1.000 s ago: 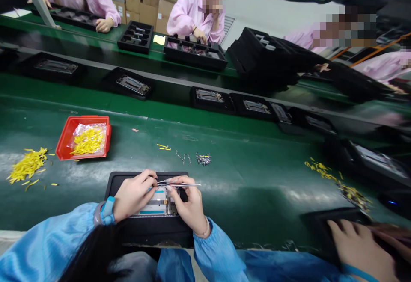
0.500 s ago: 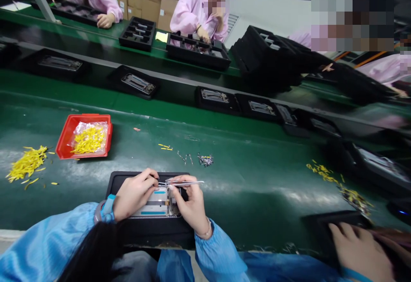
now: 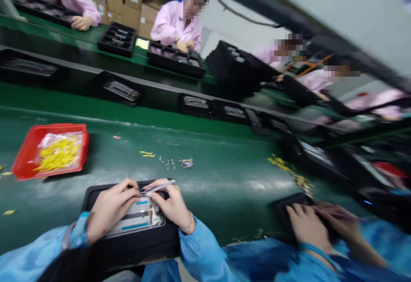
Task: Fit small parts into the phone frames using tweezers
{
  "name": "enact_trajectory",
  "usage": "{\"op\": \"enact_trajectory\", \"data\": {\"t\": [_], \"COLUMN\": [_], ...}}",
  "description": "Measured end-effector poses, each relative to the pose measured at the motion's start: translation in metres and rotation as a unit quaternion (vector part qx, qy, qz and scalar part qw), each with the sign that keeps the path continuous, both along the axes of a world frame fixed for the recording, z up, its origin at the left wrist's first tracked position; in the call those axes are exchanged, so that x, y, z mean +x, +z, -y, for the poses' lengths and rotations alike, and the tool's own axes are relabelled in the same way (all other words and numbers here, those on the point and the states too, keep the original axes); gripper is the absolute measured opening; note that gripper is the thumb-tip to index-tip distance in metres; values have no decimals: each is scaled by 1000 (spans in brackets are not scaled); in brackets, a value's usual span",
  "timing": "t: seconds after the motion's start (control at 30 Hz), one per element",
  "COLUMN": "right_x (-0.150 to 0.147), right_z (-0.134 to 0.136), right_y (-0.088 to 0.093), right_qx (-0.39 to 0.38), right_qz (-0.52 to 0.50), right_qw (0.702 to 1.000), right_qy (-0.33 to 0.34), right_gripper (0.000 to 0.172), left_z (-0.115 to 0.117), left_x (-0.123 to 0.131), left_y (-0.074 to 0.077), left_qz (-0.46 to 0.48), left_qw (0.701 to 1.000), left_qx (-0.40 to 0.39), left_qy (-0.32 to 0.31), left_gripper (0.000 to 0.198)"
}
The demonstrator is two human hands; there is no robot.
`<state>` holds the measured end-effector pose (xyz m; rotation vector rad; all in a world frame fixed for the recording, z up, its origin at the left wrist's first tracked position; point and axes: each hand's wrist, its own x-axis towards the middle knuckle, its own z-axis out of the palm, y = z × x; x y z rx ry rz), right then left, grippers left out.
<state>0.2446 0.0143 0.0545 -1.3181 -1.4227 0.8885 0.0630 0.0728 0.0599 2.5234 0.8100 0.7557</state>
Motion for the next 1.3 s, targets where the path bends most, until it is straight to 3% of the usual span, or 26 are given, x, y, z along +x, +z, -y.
{"op": "enact_trajectory", "data": {"t": [0.1, 0.2, 0.3, 0.37, 0.63, 0.8, 1.3], "right_x": [-2, -4, -6, -7, -4, 2, 7], "right_z": [-4, -6, -7, -7, -2, -1, 1], "right_y": [-3, -7, -8, -8, -9, -11, -4], "right_qx": [-38, -63, -82, -85, -51, -41, 27], "right_qz": [-24, -47, -78, -86, -73, -69, 30], "right_qw": [999, 997, 994, 993, 996, 997, 999], "right_qy": [-2, -8, -9, -12, -14, -2, 6], "right_gripper": [25, 33, 36, 36, 24, 20, 8], "left_z": [-4, -5, -3, -3, -4, 2, 3], "left_x": [-8, -21, -34, -39, -22, -15, -14], "left_y": [-7, -29, -48, -51, -19, -17, -10], "left_qz": [-2, -19, -88, -138, -172, -195, -174], "left_qw": [998, 995, 988, 983, 976, 965, 966], "left_qx": [40, 85, 100, 88, 80, 149, 164], "left_qy": [-40, -53, -76, -82, -110, -95, -98], "left_gripper": [34, 40, 48, 51, 48, 38, 34]}}
